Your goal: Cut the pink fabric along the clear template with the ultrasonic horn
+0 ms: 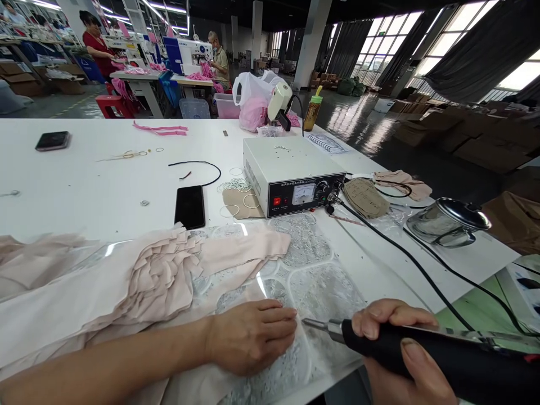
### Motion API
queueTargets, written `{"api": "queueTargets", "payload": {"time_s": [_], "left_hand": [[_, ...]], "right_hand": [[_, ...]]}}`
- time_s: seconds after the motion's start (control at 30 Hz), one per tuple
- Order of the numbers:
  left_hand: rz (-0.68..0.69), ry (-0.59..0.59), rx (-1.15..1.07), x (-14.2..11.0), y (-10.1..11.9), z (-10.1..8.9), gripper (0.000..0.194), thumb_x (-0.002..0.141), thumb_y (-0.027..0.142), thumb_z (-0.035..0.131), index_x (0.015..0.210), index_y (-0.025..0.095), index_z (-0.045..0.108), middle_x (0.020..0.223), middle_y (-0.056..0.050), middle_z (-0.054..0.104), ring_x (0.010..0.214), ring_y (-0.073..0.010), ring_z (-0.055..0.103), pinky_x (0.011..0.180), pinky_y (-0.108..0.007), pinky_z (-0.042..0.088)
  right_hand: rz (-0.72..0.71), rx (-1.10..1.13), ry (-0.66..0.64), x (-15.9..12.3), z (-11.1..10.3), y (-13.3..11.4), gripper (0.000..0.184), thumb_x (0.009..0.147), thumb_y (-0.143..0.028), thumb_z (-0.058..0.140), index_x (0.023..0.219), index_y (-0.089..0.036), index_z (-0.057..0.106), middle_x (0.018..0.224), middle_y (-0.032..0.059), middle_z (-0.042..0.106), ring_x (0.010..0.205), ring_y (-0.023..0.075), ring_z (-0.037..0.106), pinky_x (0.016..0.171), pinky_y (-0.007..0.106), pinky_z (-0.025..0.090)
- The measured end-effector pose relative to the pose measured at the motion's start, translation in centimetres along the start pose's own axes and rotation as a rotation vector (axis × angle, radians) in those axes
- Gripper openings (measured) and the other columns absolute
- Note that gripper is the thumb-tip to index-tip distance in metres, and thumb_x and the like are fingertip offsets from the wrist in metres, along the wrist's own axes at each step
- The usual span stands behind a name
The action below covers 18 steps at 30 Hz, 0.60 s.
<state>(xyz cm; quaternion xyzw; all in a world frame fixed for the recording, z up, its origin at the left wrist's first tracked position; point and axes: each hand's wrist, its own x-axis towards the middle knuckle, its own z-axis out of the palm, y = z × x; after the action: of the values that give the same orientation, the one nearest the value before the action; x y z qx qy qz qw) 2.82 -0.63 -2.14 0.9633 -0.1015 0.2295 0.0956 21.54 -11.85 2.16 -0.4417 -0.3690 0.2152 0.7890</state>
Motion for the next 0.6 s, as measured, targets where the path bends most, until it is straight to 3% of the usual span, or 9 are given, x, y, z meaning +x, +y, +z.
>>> {"api": "queueTargets", "payload": {"time_s": [0.2, 0.6], "left_hand": [[-0.005, -0.031, -0.006, 0.05, -0.04, 0.04, 0.023, 0.096, 0.012, 0.044, 0.103, 0.006, 0.065, 0.111, -0.014, 0.068, 0.116, -0.023, 0.058, 0.102, -0.033, 0.046], [-0.006, -0.034, 0.0, -0.13, 0.0, 0.18, 0.022, 0.095, 0.013, 0.046, 0.104, 0.006, 0.066, 0.112, -0.014, 0.068, 0.115, -0.0227, 0.059, 0.103, -0.033, 0.045]], "right_hand": [[0.003, -0.009, -0.062, -0.07, 0.25, 0.53, 0.011, 0.081, -0.03, 0.06, 0.082, -0.02, 0.057, 0.071, -0.0008, 0.054, 0.055, 0.011, 0.052, 0.05, 0.029, 0.053], [0.011, -0.021, -0.065, 0.03, 0.34, -0.13, 0.01, 0.081, -0.03, 0.06, 0.082, -0.021, 0.057, 0.069, -0.0008, 0.052, 0.053, 0.0119, 0.051, 0.047, 0.029, 0.05]]}}
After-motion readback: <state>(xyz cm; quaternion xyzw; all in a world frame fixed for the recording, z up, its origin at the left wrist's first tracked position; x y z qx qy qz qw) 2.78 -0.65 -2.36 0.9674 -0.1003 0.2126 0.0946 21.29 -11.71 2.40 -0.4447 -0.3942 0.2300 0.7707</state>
